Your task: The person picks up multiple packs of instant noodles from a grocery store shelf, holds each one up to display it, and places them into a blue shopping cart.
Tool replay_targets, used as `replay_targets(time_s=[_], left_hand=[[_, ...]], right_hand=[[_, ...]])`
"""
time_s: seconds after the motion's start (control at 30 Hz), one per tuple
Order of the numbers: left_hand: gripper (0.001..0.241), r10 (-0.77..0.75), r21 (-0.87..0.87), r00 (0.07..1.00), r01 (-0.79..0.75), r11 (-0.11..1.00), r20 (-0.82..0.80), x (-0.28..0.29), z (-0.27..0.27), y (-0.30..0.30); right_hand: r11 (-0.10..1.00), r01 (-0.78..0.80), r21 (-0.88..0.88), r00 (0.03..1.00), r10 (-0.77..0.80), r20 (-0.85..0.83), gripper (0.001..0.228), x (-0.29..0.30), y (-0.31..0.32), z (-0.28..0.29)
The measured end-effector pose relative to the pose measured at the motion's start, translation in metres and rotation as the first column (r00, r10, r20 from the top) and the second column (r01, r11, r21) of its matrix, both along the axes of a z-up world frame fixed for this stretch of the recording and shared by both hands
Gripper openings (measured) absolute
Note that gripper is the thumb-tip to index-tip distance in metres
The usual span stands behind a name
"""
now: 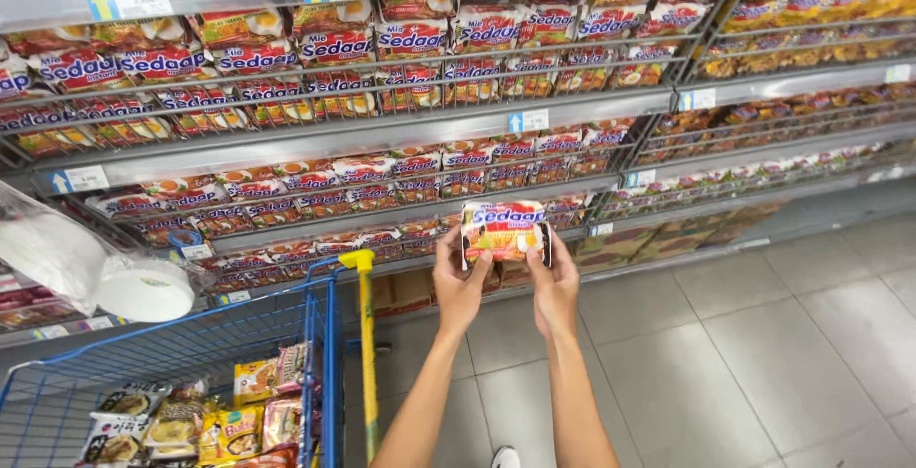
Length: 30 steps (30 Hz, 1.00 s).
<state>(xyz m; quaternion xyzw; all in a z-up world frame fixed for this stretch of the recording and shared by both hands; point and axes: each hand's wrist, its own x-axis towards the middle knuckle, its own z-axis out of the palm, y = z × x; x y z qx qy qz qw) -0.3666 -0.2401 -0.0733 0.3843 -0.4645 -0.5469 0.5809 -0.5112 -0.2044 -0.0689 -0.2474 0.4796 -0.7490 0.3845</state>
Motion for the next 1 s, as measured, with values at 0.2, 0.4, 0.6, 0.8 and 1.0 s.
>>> replay_targets(time_s=[0.2, 0.4, 0.6, 0.8, 1.0], left_hand=[[0.068, 0.200, -0.140, 0.979, -0.191, 0.971, 0.046, -0.050, 0.055, -0.036], [0.068, 0.258, -0.179, 0.966, -0.252, 0.951, 0.014, -0.080, 0.091, -0.072], [0.067, 0.310, -0.342, 0.951, -0.284, 0.896, 0.023, -0.092, 0.115, -0.117], [0.065, 0.370, -0.424, 0.926, -0.304, 0.853, 0.080, -0.094, 0.138, -0.159], [0.063, 0.471, -0.426, 0.853, -0.348, 0.835, 0.226, -0.091, 0.174, -0.197]], right_hand=[[0.997, -0.049, -0.063, 0.986, 0.039, -0.161, 0.068, -0.055, -0.049, 0.039], [0.967, -0.229, -0.109, 0.952, 0.199, -0.234, 0.071, -0.092, -0.095, 0.081], [0.925, -0.269, -0.270, 0.940, 0.190, -0.283, 0.075, -0.115, -0.162, 0.087], [0.900, -0.279, -0.335, 0.929, 0.164, -0.332, 0.073, -0.118, -0.206, 0.111], [0.891, -0.247, -0.380, 0.898, 0.063, -0.436, 0.071, -0.112, -0.250, 0.137]])
